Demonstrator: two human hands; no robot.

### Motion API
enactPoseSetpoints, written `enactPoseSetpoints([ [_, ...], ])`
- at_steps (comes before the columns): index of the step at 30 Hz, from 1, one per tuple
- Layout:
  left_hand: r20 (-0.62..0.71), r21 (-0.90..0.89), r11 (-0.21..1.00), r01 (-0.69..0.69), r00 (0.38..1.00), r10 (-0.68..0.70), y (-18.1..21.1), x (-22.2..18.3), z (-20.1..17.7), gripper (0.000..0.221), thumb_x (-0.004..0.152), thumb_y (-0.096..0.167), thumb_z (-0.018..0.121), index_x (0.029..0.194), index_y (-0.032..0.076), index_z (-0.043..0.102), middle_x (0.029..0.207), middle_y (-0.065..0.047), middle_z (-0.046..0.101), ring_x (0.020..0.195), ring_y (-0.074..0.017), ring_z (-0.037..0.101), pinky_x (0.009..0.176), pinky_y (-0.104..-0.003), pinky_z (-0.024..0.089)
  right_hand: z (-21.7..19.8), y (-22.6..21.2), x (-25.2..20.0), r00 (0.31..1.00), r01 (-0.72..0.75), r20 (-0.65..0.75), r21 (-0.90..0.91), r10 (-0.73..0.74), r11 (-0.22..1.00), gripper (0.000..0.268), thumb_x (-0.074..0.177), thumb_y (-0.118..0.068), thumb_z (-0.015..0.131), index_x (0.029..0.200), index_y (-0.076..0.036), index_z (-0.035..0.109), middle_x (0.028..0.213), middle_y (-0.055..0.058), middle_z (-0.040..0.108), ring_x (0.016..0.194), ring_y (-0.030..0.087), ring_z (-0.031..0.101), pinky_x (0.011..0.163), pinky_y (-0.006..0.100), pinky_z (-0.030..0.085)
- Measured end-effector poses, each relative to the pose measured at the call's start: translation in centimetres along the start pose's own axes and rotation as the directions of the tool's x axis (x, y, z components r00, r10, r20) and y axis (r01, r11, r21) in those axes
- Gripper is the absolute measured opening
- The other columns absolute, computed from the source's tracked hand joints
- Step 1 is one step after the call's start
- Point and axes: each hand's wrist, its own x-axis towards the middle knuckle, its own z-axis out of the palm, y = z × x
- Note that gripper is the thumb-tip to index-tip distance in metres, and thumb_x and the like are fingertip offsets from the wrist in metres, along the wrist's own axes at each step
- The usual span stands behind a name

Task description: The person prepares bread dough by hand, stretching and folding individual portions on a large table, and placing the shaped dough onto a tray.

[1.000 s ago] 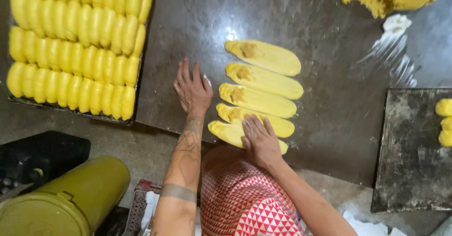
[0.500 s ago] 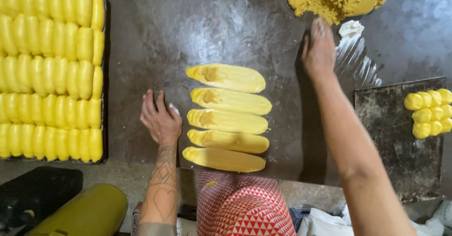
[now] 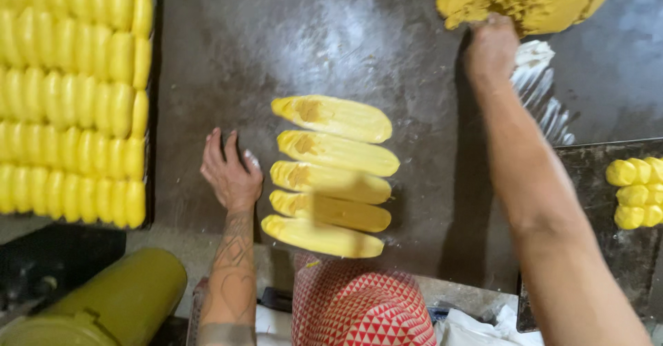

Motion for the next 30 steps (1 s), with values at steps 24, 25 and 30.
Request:
enactPoseSetpoints([
  [24,-0.004,-0.119,0.993,-0.013,1.000,0.012,-2.6,-1.2,1.6,0.048,0.102,0.024,0.058,0.147,0.011,0.053,0.162,-0.013,0.038,0.153,-0.0331,0.031,0.118,-0.054,0.030,-14.5,-36.5,-31.9,0.798,0.344,0.192,0.634,-0.572,0.693,0.062,0.079,-0.011,0.069,0.137,0.006,0.054,0.138,0.027,0.059,0.132,0.042,0.052,0.111,0.053,0.041],
  [25,-0.015,-0.122,0.992,-0.021,1.000,0.019,-2.6,-0.7,1.6,0.048,0.102,0.024,0.058,0.147,0.011,0.053,0.162,-0.013,0.038,0.153,-0.0331,0.031,0.118,-0.054,0.030,-14.7,-35.6,-32.3,0.793,0.417,0.169,0.549,-0.585,0.725,0.060,0.081,-0.016,0.071,0.135,0.005,0.056,0.139,0.024,0.060,0.134,0.040,0.053,0.110,0.053,0.040],
  [30,0.036,-0.040,0.999,-0.017,0.999,0.018,-2.4,-0.7,1.5,0.052,0.096,0.029,0.060,0.144,0.009,0.054,0.160,-0.015,0.039,0.150,-0.0346,0.031,0.112,-0.059,0.031,-14.8,-31.2,-33.2,0.888,0.201,0.246,0.551,-0.389,0.810,0.044,0.090,-0.010,0.063,0.133,-0.003,0.061,0.137,0.018,0.062,0.133,0.034,0.055,0.116,0.046,0.043],
])
